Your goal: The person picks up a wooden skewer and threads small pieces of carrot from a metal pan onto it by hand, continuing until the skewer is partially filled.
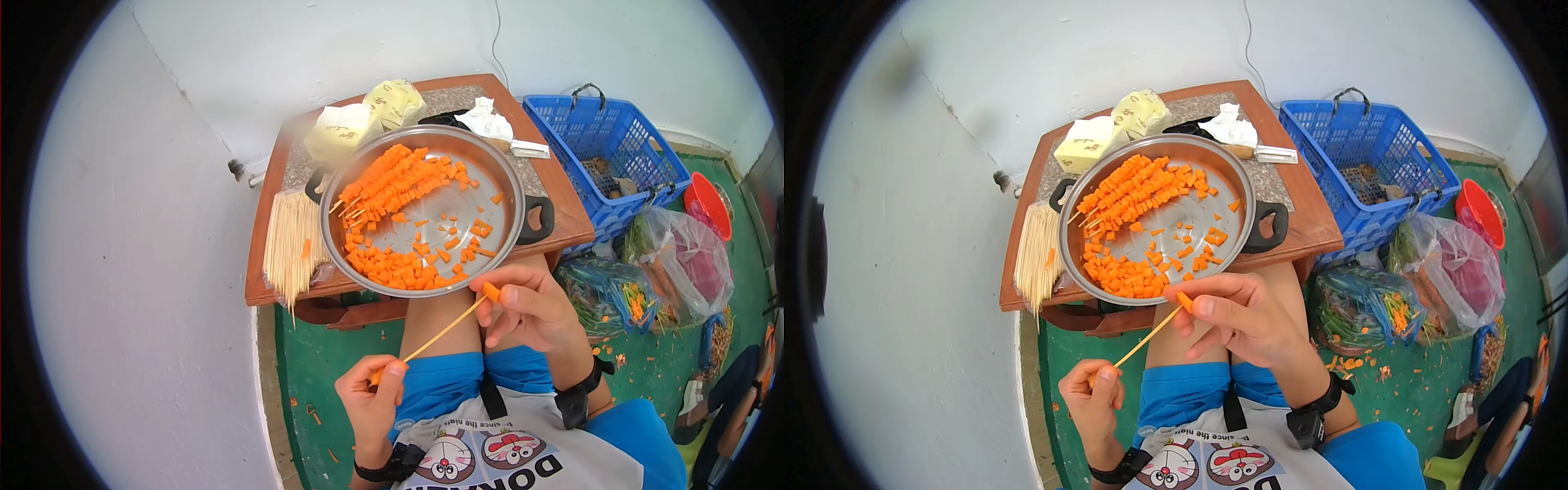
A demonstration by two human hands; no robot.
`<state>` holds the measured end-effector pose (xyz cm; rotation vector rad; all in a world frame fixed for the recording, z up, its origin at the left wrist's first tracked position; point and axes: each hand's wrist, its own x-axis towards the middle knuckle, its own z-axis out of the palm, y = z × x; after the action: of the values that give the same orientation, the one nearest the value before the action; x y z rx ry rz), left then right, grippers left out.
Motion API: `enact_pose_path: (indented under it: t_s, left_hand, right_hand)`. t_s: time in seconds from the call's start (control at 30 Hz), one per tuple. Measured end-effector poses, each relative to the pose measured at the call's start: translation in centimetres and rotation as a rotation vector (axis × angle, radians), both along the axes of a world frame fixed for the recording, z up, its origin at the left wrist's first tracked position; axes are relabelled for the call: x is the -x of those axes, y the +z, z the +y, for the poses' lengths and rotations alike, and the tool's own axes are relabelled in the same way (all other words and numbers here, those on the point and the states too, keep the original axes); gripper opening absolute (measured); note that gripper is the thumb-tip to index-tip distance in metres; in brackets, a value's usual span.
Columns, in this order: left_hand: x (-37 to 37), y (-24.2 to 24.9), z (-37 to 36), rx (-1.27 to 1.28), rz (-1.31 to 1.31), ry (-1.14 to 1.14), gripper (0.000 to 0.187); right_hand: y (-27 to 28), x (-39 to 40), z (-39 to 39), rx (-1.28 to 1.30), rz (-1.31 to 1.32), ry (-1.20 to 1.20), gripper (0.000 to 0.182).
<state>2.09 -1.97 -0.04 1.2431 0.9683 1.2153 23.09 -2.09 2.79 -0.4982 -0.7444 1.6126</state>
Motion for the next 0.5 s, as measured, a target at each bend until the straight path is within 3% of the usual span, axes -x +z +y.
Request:
enact_pose_path:
  t_s: [0.37,0.5]
  left_hand:
    - [-0.06,0.01,-0.01,0.049,-0.047,-0.026,0.011]
    - [-0.37,-0.01,0.06,-0.011,0.010,0.009,0.021]
  right_hand:
    - [-0.10,0.03,0.07,0.009,0.036,-0.005,0.029]
    - [-0.19,0.11,0.07,-0.001,0.020,-0.003,0.029]
